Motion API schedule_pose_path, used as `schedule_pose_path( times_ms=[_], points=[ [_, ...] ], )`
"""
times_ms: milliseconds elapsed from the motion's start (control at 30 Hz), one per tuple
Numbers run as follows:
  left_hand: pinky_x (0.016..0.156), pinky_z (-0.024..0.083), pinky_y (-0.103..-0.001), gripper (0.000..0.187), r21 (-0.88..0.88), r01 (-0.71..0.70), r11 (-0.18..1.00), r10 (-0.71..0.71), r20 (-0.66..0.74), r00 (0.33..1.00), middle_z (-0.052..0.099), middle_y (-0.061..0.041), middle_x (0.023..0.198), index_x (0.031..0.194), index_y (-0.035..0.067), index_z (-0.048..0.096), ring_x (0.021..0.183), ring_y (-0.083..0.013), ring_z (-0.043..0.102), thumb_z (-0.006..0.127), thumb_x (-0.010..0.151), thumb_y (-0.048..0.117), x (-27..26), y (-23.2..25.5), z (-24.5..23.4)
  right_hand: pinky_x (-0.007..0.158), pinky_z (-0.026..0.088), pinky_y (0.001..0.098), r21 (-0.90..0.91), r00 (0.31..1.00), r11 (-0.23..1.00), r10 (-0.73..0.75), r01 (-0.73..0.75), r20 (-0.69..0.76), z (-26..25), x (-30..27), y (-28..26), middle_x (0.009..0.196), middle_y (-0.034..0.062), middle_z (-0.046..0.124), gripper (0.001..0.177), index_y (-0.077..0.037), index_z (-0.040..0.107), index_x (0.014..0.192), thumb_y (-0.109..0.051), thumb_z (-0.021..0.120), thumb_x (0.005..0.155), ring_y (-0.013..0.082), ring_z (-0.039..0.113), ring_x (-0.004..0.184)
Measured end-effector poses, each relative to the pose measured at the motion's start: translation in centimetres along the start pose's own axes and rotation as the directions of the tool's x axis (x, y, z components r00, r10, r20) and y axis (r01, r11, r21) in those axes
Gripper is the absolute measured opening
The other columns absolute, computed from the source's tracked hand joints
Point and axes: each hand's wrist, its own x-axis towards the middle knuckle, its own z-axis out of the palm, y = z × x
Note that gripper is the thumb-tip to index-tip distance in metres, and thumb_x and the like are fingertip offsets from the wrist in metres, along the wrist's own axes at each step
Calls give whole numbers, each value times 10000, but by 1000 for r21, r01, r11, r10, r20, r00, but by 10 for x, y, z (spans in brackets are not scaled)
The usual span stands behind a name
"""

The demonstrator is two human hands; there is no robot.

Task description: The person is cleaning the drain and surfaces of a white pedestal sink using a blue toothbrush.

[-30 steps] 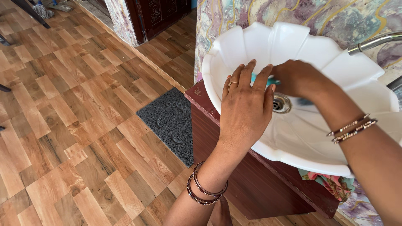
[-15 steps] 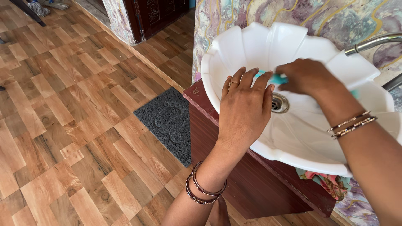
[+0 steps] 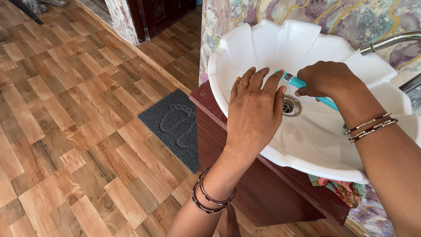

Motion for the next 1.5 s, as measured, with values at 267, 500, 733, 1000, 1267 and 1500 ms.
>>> schedule_pose_path(
  times_ms=[267, 500, 733, 1000, 1267, 1500],
  points=[
    [1182, 428, -513, 329, -77, -14, 997, 11, -49, 999, 656, -146, 1359, 1351, 124, 653, 1371, -361, 566, 566, 1052, 230, 2, 1, -5, 788, 634, 429, 279, 975, 938, -222, 207, 24, -15, -17, -49, 867, 137, 833, 295, -53, 776, 903, -322, 654, 910, 279, 817, 836],
    [1147, 506, -446, 364, -253, -7, 967, -12, -74, 997, 666, -117, 1353, 1422, 113, 598, 1332, -290, 615, 580, 1063, 174, 6, 2, -11, 806, 577, 483, 103, 912, 974, -151, 204, -382, -1, -5, -8, 1022, 91, 763, 412, -263, 720, 1230, -404, 739, 844, 324, 723, 970],
    [1122, 505, -451, 364, -236, -32, 971, 13, -80, 997, 651, -142, 1363, 1408, 102, 606, 1315, -320, 612, 589, 1050, 162, 6, 4, -15, 848, 566, 459, 150, 927, 946, -233, 286, -295, 1, 1, -29, 994, 113, 754, 258, -197, 734, 1094, -361, 690, 900, 334, 717, 956],
    [1125, 500, -451, 333, -254, -18, 967, 0, -70, 998, 654, -133, 1361, 1386, 104, 631, 1321, -322, 608, 579, 1061, 156, 7, 4, -15, 801, 579, 429, 51, 830, 916, -334, 397, -447, -3, 0, -40, 897, 125, 756, 215, -88, 732, 905, -294, 670, 905, 318, 725, 897],
    [1108, 505, -443, 349, -271, -9, 963, -11, -75, 997, 658, -124, 1362, 1375, 120, 641, 1319, -315, 607, 619, 1031, 175, 8, 7, -20, 750, 554, 520, 234, 860, 928, -146, 290, -490, 5, 11, -3, 913, 153, 764, 342, -160, 676, 1210, -239, 663, 877, 382, 717, 892],
    [1072, 505, -447, 371, -266, 33, 963, -37, -11, 999, 633, -148, 1389, 1368, 119, 635, 1312, -332, 597, 630, 1005, 193, 11, 7, -19, 838, 596, 445, 164, 933, 936, -268, 310, -239, -4, 2, -43, 960, 133, 780, 262, -79, 769, 895, -273, 599, 941, 314, 740, 953]
  ],
)
